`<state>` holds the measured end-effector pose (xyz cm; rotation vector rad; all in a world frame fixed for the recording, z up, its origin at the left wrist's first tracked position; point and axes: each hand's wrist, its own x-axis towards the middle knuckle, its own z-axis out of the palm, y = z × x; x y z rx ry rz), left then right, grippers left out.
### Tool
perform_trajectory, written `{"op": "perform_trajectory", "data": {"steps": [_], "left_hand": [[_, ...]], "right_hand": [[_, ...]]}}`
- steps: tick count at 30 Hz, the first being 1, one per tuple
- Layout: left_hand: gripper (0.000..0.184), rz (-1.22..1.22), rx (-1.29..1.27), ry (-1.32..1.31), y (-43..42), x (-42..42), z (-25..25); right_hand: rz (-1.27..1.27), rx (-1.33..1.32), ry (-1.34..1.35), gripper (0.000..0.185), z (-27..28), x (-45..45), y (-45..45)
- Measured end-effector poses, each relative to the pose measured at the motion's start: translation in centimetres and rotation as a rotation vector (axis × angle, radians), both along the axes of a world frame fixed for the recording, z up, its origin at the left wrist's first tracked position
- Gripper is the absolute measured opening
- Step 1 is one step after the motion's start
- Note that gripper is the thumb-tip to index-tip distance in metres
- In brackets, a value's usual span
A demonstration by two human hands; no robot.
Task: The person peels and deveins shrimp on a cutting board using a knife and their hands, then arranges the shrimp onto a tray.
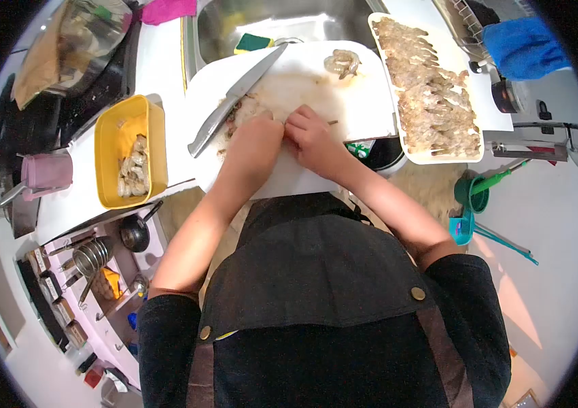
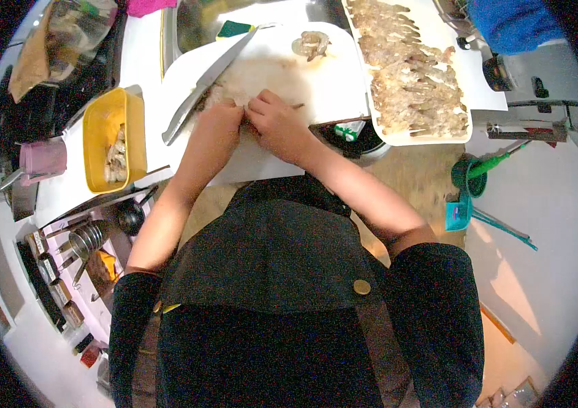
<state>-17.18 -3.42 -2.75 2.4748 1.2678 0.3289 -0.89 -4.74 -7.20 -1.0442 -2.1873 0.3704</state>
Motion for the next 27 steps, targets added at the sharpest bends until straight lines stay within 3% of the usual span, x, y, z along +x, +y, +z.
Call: {"op": "perform_trajectory", "data": {"steps": [4, 7, 11, 22, 27], "left_hand": [[0.016, -0.051, 0.01, 0.133, 0.7, -0.3, 0.4], [0.015, -0.077, -0.114, -0.039, 1.9, -1.6, 0.2], [0.013, 0.147, -0.218, -0.142, 1.3, -1.7, 1.2], [0.011, 0.07, 0.004, -0.069, 1.1, -2.5, -0.8], [0.014, 0.164, -0.214, -0.237, 0.7, -4.4, 0.6]], "right_hand": [[0.033, 0.079, -0.062, 0.007, -0.4, -0.2, 0.2], [0.029, 0.046, -0.11, 0.009, 1.0, 0.0, 0.7], [-0.04, -0.043, -0.023, 0.015, 1.2, -1.1, 0.7], [-0.044, -0.006, -0.172, 0.012, 1.1, -2.8, 0.3], [-0.051, -0.099, -0.032, 0.008, 1.6, -3.3, 0.3]]}}
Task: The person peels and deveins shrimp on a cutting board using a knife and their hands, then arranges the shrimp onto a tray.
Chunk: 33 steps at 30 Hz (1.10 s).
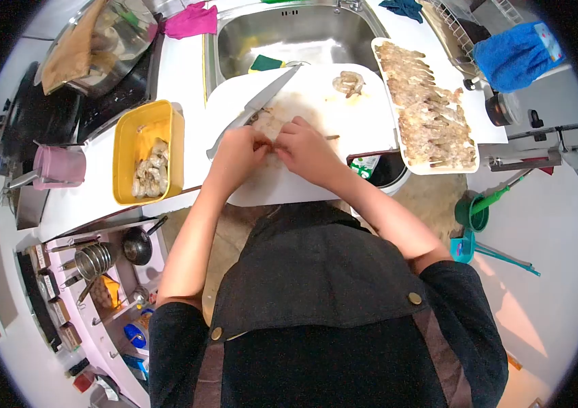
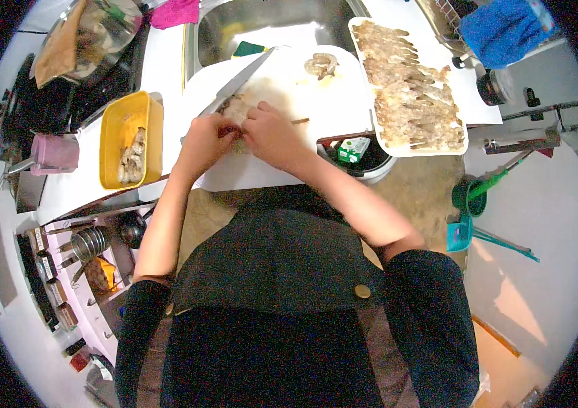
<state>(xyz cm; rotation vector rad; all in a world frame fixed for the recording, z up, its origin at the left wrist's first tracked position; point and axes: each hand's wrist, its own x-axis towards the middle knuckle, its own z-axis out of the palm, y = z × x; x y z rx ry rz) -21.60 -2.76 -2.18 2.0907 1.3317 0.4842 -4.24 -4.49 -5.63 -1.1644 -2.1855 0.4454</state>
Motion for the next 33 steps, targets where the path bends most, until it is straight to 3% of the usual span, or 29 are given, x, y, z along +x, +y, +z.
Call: {"op": "perform_trajectory", "data": {"steps": [7, 10, 13, 19, 22, 25, 28, 31, 33], "left_hand": [[0.013, 0.085, 0.165, 0.099, -1.0, 0.4, -1.9], [0.015, 0.047, 0.157, 0.036, -0.7, -0.2, -1.4], [0.017, 0.133, -0.022, -0.101, -0.7, -1.3, -0.5], [0.018, 0.146, 0.034, 0.094, -1.1, -0.5, -0.6], [0.016, 0.143, 0.115, 0.169, -1.3, -0.3, -1.5], [0.016, 0.17, 0.104, 0.144, -1.4, -0.2, -1.9], [0.016, 0.13, 0.017, -0.091, -1.0, -0.9, -1.2], [0.018, 0.046, 0.061, -0.141, -0.9, 0.8, -0.3], [0.018, -0.028, 0.096, -0.069, -0.4, 2.2, -0.7]], "right_hand": [[-0.028, 0.103, 0.043, 0.004, -1.0, -1.5, -0.4], [-0.035, 0.095, 0.022, 0.004, -0.9, -1.7, -0.1], [0.009, 0.01, 0.012, 0.005, -0.3, -1.1, 0.5], [0.03, -0.015, 0.06, 0.006, -0.5, -2.1, 0.2], [0.017, -0.069, -0.05, 0.013, -0.3, -2.4, 0.0], [-0.005, -0.041, -0.077, 0.014, -0.8, -2.3, 0.2], [-0.017, 0.019, 0.194, 0.018, -0.4, 0.6, 0.1], [-0.168, -0.116, 0.145, 0.015, 0.3, 4.3, -0.3], [-0.102, -0.152, 0.167, 0.014, 0.0, 4.4, -0.5]]}}
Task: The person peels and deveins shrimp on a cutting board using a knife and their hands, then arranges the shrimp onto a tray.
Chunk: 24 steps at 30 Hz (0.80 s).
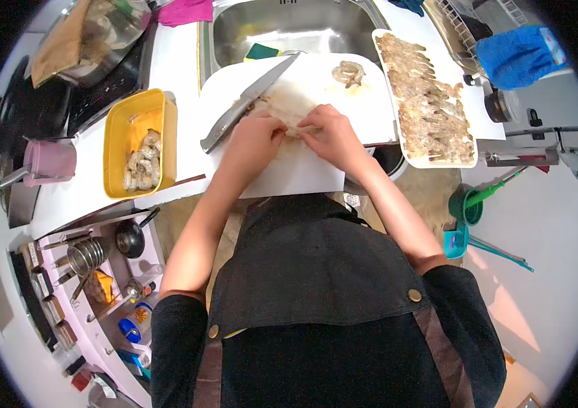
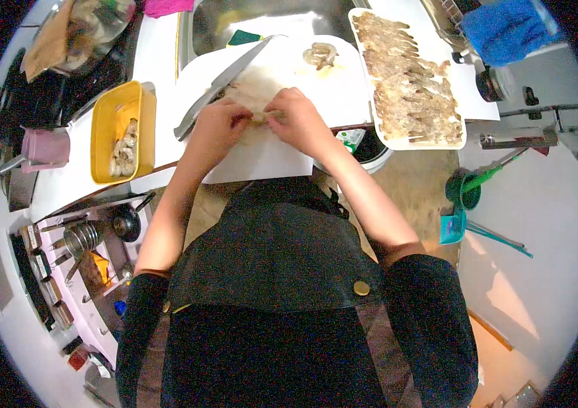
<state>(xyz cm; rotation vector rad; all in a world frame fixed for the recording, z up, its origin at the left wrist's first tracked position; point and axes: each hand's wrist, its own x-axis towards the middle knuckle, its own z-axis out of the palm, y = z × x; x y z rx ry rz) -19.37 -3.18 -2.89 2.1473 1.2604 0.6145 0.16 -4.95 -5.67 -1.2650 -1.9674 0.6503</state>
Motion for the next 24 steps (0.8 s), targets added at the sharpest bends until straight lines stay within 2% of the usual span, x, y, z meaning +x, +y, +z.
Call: {"op": "perform_trajectory", "data": {"steps": [7, 15, 19, 21, 22, 24], "left_hand": [[0.014, -0.065, 0.009, 0.163, 0.6, 1.6, -0.1], [0.014, -0.08, 0.108, 0.285, 0.5, 2.7, -0.6], [0.014, -0.126, 0.107, 0.298, 1.8, 2.5, -1.2], [0.015, -0.152, 0.052, 0.297, 3.0, 2.1, -1.1], [0.017, -0.202, -0.054, 0.16, 3.5, 1.4, -0.6], [0.017, -0.135, -0.026, 0.172, 2.6, 1.6, 0.3]], "right_hand": [[0.023, 0.081, -0.066, 0.009, -0.1, -1.3, 0.2], [-0.016, 0.089, -0.079, 0.018, -0.7, -1.8, -0.2], [-0.084, 0.201, -0.135, 0.019, -1.5, -2.5, -0.1], [-0.087, 0.198, -0.121, 0.016, -1.3, -2.3, -0.1], [-0.087, 0.204, -0.115, 0.015, -1.1, -2.2, 0.1], [-0.051, 0.118, -0.062, 0.01, -1.1, -1.0, 0.3]]}}
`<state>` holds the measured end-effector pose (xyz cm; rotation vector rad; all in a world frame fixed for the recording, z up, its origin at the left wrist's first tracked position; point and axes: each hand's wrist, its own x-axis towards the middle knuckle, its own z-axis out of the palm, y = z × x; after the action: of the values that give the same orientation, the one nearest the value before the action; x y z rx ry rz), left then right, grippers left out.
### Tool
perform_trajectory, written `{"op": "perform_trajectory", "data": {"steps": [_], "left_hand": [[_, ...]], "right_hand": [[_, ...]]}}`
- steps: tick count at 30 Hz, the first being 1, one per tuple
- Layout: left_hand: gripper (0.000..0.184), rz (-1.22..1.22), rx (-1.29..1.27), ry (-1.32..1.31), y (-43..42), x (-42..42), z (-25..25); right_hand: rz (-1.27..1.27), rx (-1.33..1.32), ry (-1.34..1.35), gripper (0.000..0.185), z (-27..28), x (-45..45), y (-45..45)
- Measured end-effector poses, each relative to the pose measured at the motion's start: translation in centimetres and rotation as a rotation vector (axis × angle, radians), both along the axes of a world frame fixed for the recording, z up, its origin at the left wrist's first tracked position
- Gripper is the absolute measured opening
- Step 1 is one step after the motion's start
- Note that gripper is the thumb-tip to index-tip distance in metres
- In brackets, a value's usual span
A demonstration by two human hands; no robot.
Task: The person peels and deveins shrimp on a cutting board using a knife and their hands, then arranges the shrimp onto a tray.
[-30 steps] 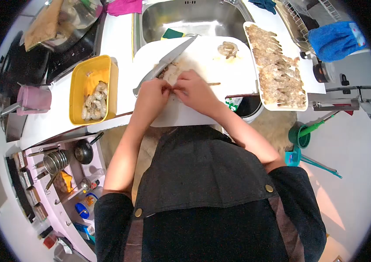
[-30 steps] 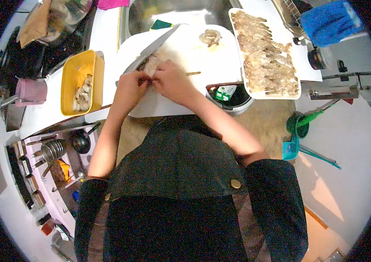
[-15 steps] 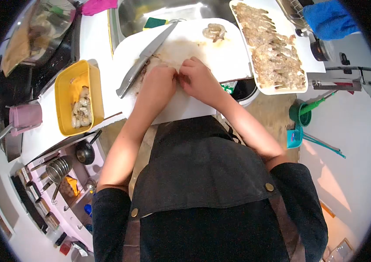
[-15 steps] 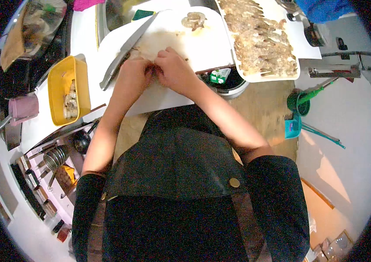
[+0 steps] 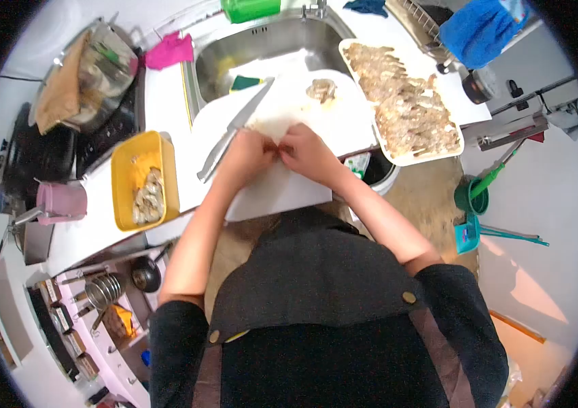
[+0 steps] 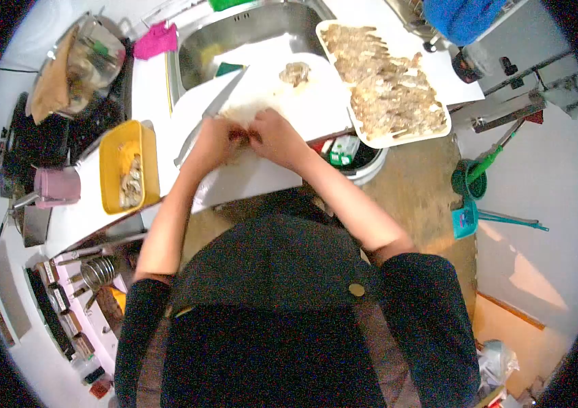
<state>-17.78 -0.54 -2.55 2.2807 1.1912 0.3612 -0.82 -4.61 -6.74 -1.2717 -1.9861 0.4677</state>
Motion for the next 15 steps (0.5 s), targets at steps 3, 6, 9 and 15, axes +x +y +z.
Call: {"op": "perform_trajectory", "data": {"steps": [3, 6, 9, 15], "left_hand": [[0.016, -0.005, 0.049, 0.059, -0.3, 0.7, -0.8], [0.016, -0.018, 0.052, 0.042, -0.9, 1.1, -0.8], [0.015, 0.002, 0.126, 0.029, -1.2, 1.3, -1.3], [0.014, 0.013, 0.086, -0.109, -1.1, 1.2, -1.6]], "right_hand": [[0.001, -0.043, 0.026, 0.007, 0.4, 0.7, -0.4], [-0.024, -0.048, -0.033, 0.007, 0.1, 0.7, -0.9], [-0.089, -0.022, -0.009, 0.006, 0.2, -0.1, -1.3], [-0.138, -0.06, 0.019, 0.008, 0.9, 0.5, -1.7]]}}
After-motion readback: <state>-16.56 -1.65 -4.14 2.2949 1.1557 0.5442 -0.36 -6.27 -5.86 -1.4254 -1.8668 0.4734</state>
